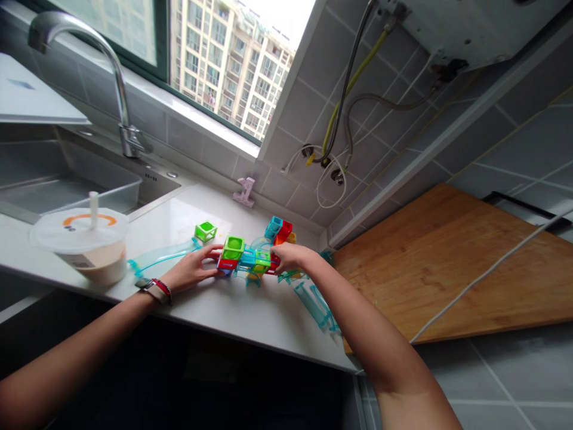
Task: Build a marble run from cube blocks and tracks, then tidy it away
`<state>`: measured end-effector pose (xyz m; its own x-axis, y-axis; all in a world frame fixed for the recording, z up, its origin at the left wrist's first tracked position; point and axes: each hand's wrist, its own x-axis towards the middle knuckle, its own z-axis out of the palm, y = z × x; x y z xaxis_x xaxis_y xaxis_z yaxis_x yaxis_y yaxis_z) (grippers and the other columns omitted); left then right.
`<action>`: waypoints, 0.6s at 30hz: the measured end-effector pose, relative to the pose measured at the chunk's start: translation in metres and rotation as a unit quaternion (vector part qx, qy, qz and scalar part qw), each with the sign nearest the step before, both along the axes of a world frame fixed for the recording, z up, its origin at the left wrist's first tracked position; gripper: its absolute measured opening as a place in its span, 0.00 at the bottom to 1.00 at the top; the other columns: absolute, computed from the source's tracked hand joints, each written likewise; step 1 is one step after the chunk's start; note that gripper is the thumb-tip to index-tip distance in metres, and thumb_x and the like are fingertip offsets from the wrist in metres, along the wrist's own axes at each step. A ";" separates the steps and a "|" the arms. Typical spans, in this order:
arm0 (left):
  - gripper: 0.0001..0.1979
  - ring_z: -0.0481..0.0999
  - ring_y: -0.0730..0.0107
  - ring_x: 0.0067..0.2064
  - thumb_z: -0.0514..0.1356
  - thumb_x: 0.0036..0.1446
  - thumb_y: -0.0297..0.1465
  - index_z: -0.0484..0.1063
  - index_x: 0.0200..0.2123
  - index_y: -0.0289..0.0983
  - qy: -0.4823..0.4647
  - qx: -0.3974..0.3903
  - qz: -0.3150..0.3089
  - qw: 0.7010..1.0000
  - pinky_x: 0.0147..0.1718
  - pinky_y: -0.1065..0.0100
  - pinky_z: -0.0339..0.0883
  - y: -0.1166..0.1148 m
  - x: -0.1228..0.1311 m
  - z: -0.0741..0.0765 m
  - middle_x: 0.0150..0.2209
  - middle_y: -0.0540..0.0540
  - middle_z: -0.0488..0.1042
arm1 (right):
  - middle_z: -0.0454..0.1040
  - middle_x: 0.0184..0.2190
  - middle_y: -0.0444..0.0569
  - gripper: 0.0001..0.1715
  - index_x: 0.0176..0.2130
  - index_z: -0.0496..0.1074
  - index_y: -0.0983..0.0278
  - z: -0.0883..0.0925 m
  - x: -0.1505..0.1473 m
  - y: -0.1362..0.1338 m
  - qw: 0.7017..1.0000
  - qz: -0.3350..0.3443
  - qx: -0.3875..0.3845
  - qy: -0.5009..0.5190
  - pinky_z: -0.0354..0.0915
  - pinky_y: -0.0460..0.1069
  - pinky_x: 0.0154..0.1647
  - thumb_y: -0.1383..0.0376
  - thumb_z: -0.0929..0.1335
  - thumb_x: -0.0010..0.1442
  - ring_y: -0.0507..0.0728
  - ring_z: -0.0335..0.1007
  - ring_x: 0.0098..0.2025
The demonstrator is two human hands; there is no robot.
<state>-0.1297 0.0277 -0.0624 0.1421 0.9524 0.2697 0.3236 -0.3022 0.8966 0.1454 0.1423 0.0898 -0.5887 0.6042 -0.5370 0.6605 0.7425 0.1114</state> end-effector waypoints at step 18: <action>0.25 0.82 0.56 0.49 0.69 0.52 0.42 0.73 0.52 0.42 0.021 0.000 -0.058 0.998 0.51 0.60 0.73 0.014 -0.002 0.005 0.46 0.46 0.84 | 0.77 0.35 0.49 0.24 0.41 0.72 0.61 -0.001 -0.001 -0.001 1.000 -0.007 -0.002 0.009 0.59 0.48 0.27 0.54 0.78 0.49 0.59 0.73 0.34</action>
<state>-0.1321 0.0420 -0.0569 0.2631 0.9287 0.2612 0.3226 -0.3398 0.8834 0.1447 0.1410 0.0883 -0.5894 0.6110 -0.5284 0.6731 0.7332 0.0970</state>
